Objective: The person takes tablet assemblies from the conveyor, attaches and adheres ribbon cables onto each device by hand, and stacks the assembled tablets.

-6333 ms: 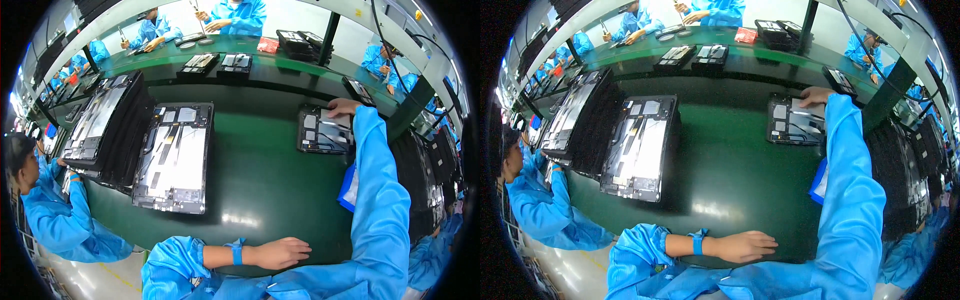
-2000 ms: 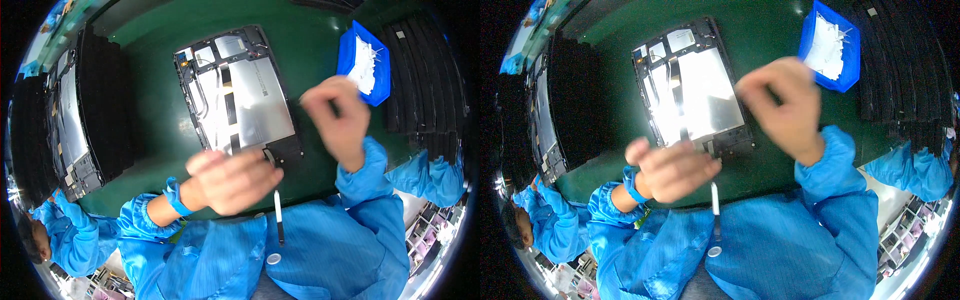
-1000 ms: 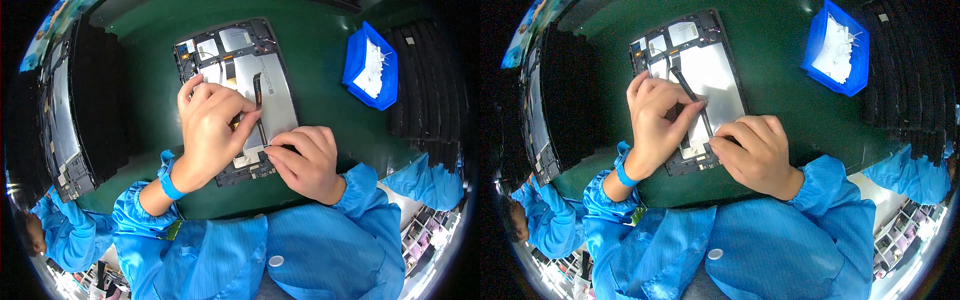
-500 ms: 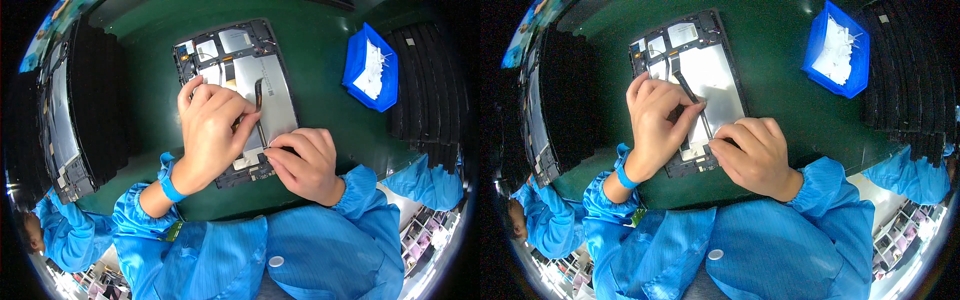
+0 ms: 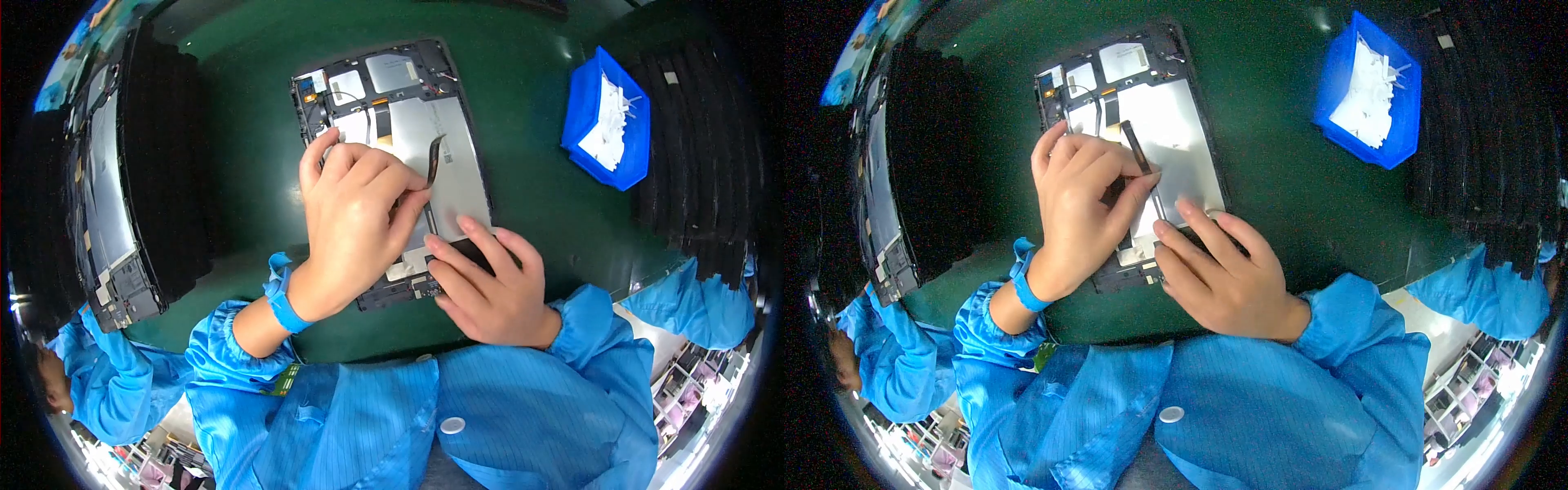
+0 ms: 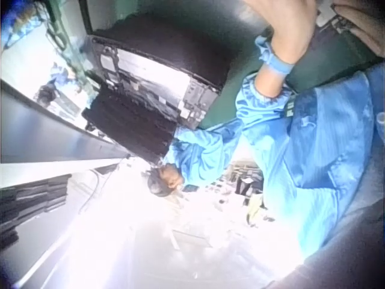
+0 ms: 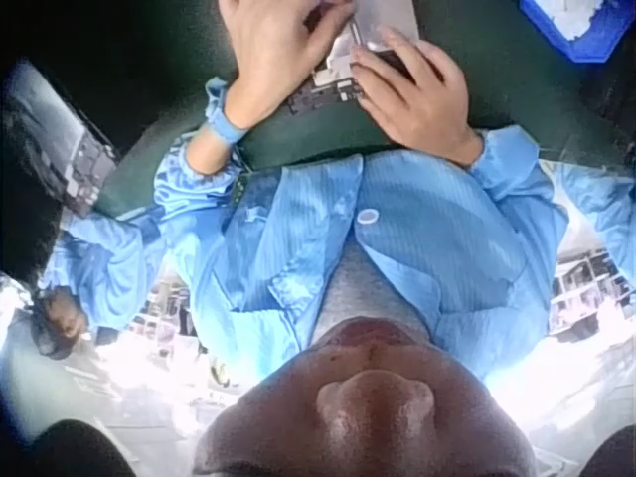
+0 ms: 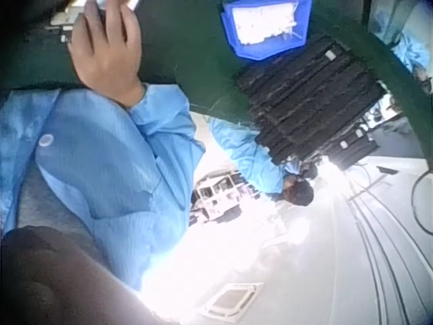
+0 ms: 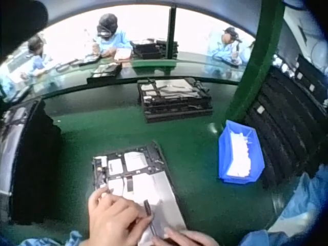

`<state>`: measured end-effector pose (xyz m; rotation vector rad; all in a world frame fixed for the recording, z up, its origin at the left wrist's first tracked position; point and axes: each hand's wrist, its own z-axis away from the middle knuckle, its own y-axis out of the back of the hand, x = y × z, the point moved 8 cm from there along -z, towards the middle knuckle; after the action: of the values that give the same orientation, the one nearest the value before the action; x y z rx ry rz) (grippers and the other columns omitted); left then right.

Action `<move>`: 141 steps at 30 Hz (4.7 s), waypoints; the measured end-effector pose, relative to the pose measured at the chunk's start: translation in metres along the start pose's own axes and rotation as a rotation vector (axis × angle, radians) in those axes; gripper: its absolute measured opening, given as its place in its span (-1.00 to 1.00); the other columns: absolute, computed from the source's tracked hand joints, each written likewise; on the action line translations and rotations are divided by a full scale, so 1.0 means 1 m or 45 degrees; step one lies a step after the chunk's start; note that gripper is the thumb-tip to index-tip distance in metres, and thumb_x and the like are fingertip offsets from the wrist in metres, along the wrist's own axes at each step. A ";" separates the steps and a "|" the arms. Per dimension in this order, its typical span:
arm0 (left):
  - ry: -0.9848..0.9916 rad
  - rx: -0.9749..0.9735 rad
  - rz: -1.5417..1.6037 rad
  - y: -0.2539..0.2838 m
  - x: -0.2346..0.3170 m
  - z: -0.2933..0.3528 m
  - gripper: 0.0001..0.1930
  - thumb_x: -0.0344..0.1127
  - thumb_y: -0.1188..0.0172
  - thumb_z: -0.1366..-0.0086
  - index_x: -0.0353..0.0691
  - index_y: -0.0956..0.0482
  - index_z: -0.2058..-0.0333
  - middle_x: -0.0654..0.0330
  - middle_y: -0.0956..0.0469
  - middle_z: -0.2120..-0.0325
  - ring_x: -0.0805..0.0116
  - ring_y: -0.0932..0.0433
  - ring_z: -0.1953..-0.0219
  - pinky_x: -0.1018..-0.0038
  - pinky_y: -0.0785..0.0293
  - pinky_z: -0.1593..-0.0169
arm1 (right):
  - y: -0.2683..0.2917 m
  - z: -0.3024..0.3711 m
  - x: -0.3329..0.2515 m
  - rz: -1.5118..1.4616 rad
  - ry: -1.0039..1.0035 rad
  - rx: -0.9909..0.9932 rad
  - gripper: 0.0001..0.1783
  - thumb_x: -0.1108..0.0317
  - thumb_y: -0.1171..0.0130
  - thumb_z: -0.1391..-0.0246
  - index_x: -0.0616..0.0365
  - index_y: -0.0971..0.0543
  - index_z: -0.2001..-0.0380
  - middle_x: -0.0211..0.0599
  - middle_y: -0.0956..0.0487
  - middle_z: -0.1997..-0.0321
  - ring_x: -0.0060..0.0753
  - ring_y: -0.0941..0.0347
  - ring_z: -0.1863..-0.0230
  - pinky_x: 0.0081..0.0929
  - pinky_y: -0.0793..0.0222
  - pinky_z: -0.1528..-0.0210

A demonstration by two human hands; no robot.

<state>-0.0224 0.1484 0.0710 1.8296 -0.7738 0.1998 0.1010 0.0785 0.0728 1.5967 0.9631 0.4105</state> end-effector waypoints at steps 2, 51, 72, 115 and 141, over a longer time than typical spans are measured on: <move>0.033 -0.065 -0.001 -0.002 -0.002 0.002 -0.76 -0.32 -0.35 0.00 -0.15 -0.54 0.33 0.27 -0.52 0.41 0.24 -0.45 0.22 0.15 -0.08 -0.22 | 0.000 -0.004 0.004 0.013 -0.014 -0.064 -0.59 0.14 -0.22 0.06 0.10 -0.55 0.14 -0.32 -0.50 -0.12 -0.08 -0.24 -0.31 -0.12 -0.10 -0.27; 0.446 0.070 1.071 -0.009 -0.070 0.037 -0.60 -0.35 0.04 -0.38 -0.40 -0.31 -0.14 0.01 -0.48 -0.01 0.29 -0.43 -0.09 0.41 -0.27 -0.19 | 0.020 -0.326 0.115 -0.695 0.111 0.423 -0.67 0.36 -0.05 -0.12 0.13 -0.56 0.04 -0.01 -0.51 -0.11 -0.11 -0.44 -0.13 -0.30 -0.31 -0.15; 0.297 0.008 0.784 0.001 -0.058 0.027 -0.73 -0.42 -0.10 -0.26 -0.25 -0.53 0.05 0.08 -0.56 0.13 0.13 -0.48 0.04 0.35 -0.32 -0.08 | -0.054 -0.324 0.342 -0.561 -0.803 -1.283 0.00 -0.14 -0.40 0.21 0.14 -0.29 -0.26 -0.12 -0.33 -0.27 -0.19 -0.18 -0.27 -0.22 -0.03 -0.29; 0.771 -0.103 0.802 -0.017 0.000 0.105 -0.25 -0.24 -0.07 -0.31 -0.41 0.12 -0.33 -0.18 0.12 -0.34 -0.07 0.15 -0.39 0.19 0.23 -0.38 | -0.035 0.032 0.100 -1.395 -0.943 0.049 -0.26 0.23 0.01 -0.26 0.20 0.02 -0.39 -0.01 0.04 -0.47 -0.17 0.16 -0.48 -0.29 0.22 -0.44; -0.952 0.503 -0.262 0.043 0.066 0.081 -0.90 -0.31 -0.12 -0.06 0.09 -0.60 0.53 0.48 -0.58 0.45 0.60 -0.50 0.18 0.40 -0.12 -0.14 | 0.026 -0.038 0.021 -0.563 0.079 0.177 -0.84 0.31 -0.32 0.19 0.01 -0.56 0.48 -0.49 -0.52 0.40 -0.35 -0.45 0.23 -0.21 -0.24 -0.05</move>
<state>-0.0153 0.0408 0.1040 2.3745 -1.0949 -0.5335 0.0957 0.1189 0.1021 1.4456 1.3778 0.0873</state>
